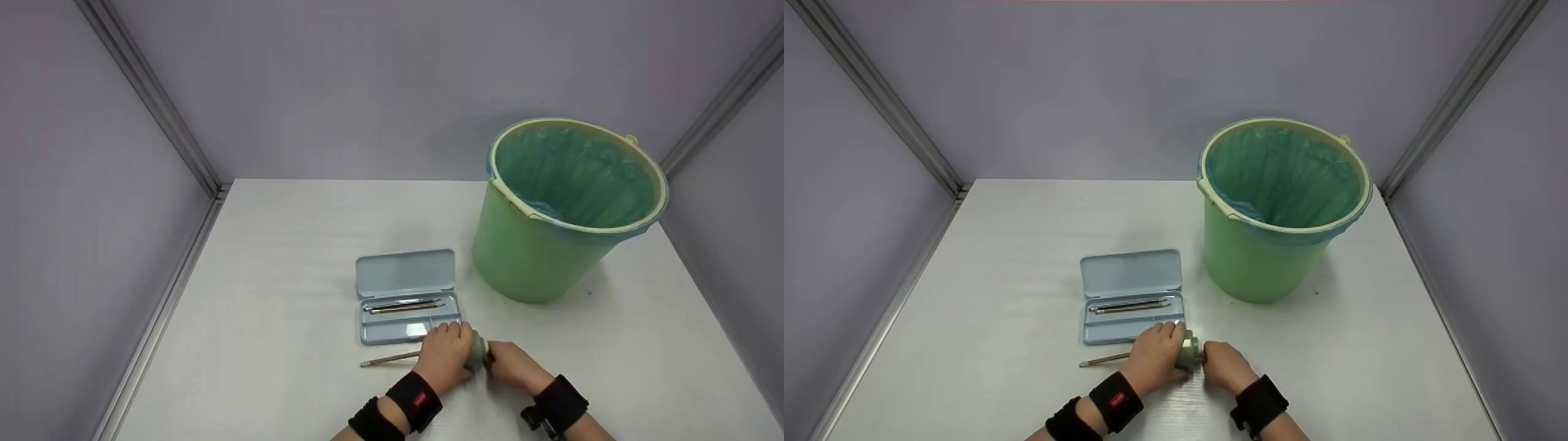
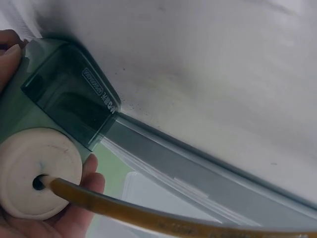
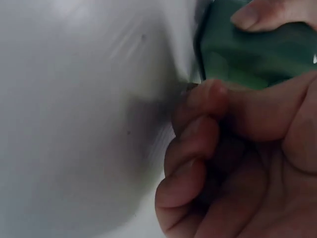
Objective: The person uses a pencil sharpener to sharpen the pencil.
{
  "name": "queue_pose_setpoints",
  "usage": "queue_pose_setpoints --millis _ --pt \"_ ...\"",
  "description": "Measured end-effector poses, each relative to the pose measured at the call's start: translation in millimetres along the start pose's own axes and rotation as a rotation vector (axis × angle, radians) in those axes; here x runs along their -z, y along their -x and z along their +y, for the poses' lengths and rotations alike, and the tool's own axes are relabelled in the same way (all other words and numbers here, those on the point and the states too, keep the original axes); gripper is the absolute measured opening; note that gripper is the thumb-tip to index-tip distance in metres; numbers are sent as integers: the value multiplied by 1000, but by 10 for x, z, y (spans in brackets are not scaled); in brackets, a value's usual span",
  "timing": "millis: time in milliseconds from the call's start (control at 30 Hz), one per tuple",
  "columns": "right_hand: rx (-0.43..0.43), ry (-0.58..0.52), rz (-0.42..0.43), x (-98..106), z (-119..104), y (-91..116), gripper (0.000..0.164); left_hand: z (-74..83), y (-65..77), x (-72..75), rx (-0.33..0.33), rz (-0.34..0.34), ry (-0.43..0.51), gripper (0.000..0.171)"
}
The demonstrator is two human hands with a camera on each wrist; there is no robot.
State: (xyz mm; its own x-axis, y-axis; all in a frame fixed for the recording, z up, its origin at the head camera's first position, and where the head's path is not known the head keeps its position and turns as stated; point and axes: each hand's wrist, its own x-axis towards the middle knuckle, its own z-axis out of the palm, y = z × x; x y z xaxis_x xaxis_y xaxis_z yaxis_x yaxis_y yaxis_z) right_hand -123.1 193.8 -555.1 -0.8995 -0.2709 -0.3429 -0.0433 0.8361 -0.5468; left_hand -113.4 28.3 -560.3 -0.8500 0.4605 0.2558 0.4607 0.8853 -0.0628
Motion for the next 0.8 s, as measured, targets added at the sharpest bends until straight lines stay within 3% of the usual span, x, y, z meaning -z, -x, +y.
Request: queue_pose_setpoints --millis 167,267,333,433,533,667,800 --pt "59 11 81 5 25 -62 18 1 25 34 18 -42 -1 113" --pt "60 11 103 3 35 -60 8 -31 64 111 40 -17 93 123" --pt "56 11 102 15 35 -40 12 -96 103 215 51 -7 190 121" --pt "74 30 113 95 5 28 29 -286 186 384 60 -21 332 96" --pt "142 45 189 212 -83 119 40 -548 306 459 70 -52 394 59" --pt "312 70 306 297 -249 182 54 -833 478 427 76 -86 376 27" --pt "453 169 277 222 -407 134 64 -958 599 348 97 -133 354 18"
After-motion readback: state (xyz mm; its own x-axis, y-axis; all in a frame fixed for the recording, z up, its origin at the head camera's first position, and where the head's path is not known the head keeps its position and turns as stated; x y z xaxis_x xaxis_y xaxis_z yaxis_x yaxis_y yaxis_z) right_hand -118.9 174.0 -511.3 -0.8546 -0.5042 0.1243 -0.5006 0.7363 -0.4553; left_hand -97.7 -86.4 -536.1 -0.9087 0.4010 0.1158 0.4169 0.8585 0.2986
